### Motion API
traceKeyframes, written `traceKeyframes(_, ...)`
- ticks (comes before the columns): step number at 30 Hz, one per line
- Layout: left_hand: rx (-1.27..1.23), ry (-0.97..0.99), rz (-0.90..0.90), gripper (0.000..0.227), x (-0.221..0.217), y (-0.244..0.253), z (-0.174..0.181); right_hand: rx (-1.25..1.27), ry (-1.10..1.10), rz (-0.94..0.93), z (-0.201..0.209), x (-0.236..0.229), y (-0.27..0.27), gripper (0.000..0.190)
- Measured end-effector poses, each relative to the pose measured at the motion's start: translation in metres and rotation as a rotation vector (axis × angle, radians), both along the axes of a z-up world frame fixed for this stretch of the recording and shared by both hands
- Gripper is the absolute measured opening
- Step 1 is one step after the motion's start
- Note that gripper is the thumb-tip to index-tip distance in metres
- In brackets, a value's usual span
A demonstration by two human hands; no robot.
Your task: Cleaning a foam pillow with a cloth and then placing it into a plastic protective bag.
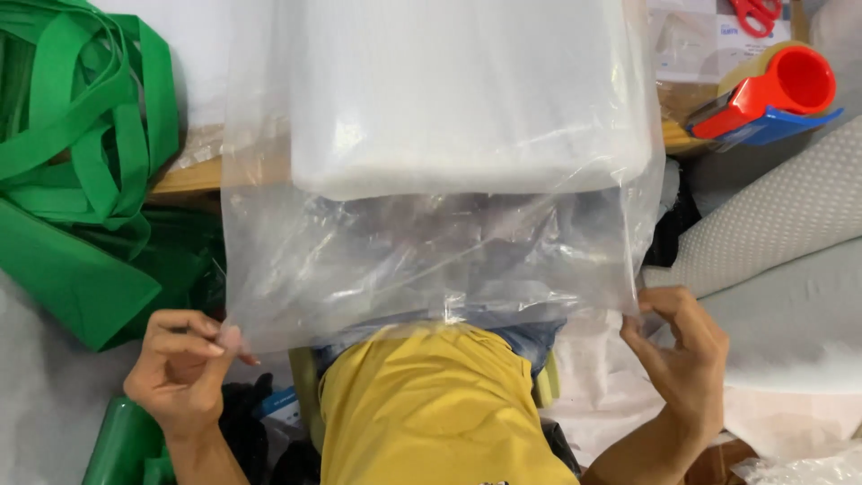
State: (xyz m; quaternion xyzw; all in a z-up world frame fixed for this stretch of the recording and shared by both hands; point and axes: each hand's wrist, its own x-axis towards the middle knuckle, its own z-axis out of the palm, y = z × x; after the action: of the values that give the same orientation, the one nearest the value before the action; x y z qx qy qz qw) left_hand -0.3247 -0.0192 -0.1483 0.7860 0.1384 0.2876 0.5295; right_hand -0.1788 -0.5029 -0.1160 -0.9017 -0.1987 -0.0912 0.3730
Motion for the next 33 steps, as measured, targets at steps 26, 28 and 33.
traceKeyframes(26,-0.031,0.454,-0.181,0.061,0.175,-0.027,0.089,1.045,0.713,-0.268,0.039,0.15,0.105,0.071)
traceKeyframes(28,-0.152,0.456,-0.188,0.064,0.173,-0.029,0.082,1.062,0.8,-0.418,0.046,0.146,0.11,0.062)
traceKeyframes(33,-0.249,0.384,-0.202,0.067,0.171,-0.036,0.064,1.086,1.021,-0.528,0.071,0.143,0.111,0.053)
